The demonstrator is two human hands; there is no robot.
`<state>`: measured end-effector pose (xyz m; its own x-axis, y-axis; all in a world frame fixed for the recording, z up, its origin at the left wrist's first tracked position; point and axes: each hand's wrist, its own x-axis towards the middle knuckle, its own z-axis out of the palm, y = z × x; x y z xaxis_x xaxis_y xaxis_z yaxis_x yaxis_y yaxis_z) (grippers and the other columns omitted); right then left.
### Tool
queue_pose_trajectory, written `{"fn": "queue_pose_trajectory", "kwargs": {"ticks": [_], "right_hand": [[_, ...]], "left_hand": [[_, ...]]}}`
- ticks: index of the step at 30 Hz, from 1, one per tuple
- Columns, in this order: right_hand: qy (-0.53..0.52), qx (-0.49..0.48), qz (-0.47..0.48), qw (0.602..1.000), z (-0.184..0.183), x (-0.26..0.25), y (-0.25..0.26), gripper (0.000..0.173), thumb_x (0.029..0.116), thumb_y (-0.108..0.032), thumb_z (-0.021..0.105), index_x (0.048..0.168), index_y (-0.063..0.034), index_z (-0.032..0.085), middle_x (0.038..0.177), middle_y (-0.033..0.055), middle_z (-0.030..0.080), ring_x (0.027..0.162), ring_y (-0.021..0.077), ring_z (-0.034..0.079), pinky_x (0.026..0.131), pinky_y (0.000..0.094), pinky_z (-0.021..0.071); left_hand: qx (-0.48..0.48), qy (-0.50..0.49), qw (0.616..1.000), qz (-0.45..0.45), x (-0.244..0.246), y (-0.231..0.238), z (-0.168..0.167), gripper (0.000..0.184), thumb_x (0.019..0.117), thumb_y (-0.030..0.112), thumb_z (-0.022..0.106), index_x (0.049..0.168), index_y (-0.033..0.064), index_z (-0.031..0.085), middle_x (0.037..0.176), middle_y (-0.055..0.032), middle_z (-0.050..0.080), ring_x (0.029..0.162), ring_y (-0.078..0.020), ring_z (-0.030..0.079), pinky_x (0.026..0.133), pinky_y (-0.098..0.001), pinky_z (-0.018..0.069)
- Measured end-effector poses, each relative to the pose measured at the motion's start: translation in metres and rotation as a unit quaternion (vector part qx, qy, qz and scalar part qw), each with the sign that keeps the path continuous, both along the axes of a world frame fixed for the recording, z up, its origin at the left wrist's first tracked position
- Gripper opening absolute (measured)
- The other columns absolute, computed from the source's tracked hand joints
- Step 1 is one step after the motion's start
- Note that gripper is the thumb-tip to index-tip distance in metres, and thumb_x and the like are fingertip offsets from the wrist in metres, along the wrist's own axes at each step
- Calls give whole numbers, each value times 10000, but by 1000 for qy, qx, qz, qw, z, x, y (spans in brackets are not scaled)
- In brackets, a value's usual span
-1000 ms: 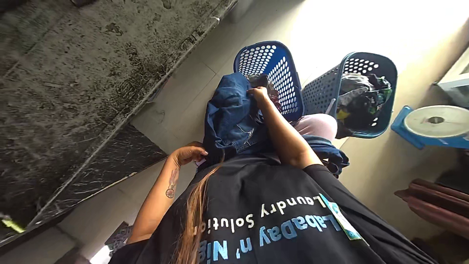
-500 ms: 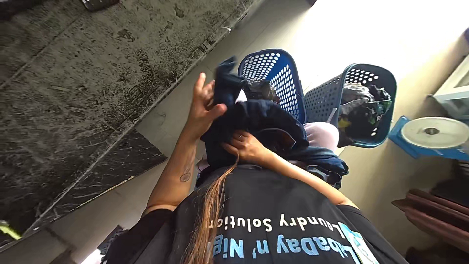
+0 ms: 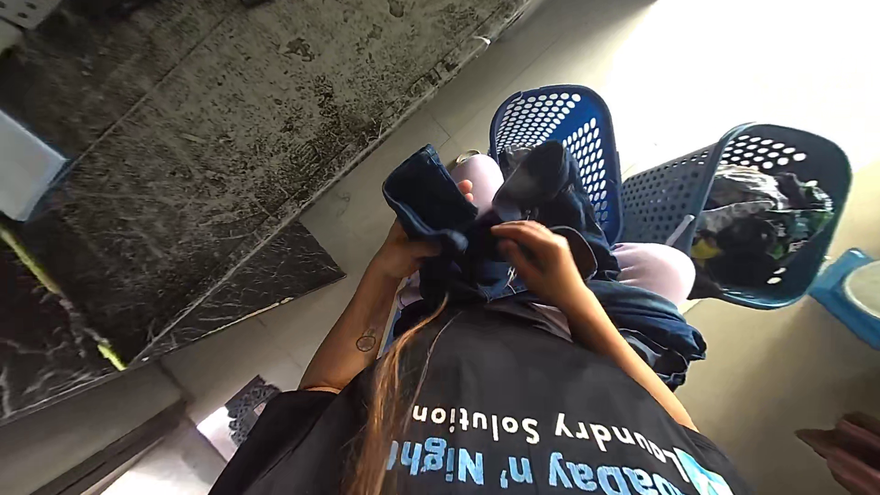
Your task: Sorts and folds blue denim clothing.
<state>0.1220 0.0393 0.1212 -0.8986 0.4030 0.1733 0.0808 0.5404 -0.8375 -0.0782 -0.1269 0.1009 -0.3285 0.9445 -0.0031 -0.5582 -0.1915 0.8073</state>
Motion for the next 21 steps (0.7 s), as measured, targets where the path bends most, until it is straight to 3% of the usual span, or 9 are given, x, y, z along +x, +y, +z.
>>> {"fn": "queue_pose_trajectory", "kwargs": {"ticks": [3, 6, 8, 11, 13, 15, 16, 17, 21], "right_hand": [[47, 0, -65, 997, 13, -20, 10, 228, 1025, -86, 557, 1127, 45, 712, 1017, 144, 728, 923, 169, 705, 859, 333, 592], [15, -60, -38, 997, 14, -46, 8, 432, 1031, -285, 596, 1305, 48, 632, 1104, 155, 718, 1009, 193, 699, 913, 382, 580], [-25, -128, -4, 991, 9, -60, -1, 543, 989, -356, 650, 1369, 25, 581, 1116, 136, 702, 980, 171, 691, 865, 362, 585], [15, -229, -7, 973, -9, -69, -12, 200, 946, -159, 706, 1038, 18, 692, 927, 56, 652, 766, 59, 614, 706, 219, 544], [29, -329, -17, 944, -14, -67, -17, 86, 935, -72, 706, 973, 2, 686, 847, 11, 683, 717, 37, 637, 686, 220, 567], [23, -389, -37, 920, -17, -65, -24, 37, 941, -54, 695, 956, -24, 679, 796, -13, 691, 708, 40, 653, 691, 238, 576], [18, -399, -49, 915, -19, -64, -26, 36, 941, -63, 697, 938, -32, 678, 776, -19, 681, 695, 40, 642, 681, 238, 567], [14, -400, -60, 914, -22, -63, -27, 47, 939, -73, 699, 916, -42, 674, 755, -25, 667, 677, 37, 625, 664, 233, 552], [22, -375, -79, 923, -30, -60, -28, 138, 909, -74, 734, 830, -64, 621, 688, -36, 605, 609, 29, 570, 595, 207, 507]], "left_hand": [[6, -34, 999, -22, 7, -19, -11, 742, 820, 346, 848, 1463, 200, 507, 1489, -21, 564, 1305, -171, 585, 1012, -368, 551], [-7, -23, 999, -38, 16, -29, 0, 394, 823, 371, 840, 1190, 338, 700, 1109, 152, 750, 985, 30, 697, 857, -203, 592], [-10, -20, 997, -73, 18, -35, 6, 318, 864, 354, 805, 1166, 334, 706, 1056, 155, 761, 936, 41, 706, 847, -187, 590], [-47, -61, 994, -72, 13, -47, 3, 304, 854, 406, 803, 1131, 312, 720, 1017, 131, 772, 903, 24, 720, 821, -191, 599], [-105, -113, 987, -45, 9, -57, -9, 275, 910, 388, 763, 1118, 229, 679, 968, 88, 763, 868, -9, 721, 787, -213, 603], [-224, -180, 958, 25, 12, -56, 3, 97, 1024, 227, 557, 1022, 173, 638, 860, 48, 752, 778, -28, 709, 726, -221, 596], [-248, -212, 943, 69, 17, -55, 4, 182, 1053, 184, 466, 977, 161, 630, 814, 36, 737, 739, -29, 697, 697, -213, 587], [-224, -239, 939, 106, 20, -56, -3, 233, 1079, 165, 415, 955, 152, 612, 805, 23, 723, 734, -34, 689, 690, -211, 583], [88, -285, 954, 14, 8, -62, -78, 204, 936, 271, 718, 1109, 185, 781, 1086, -16, 777, 1014, -110, 731, 916, -281, 592]]}}
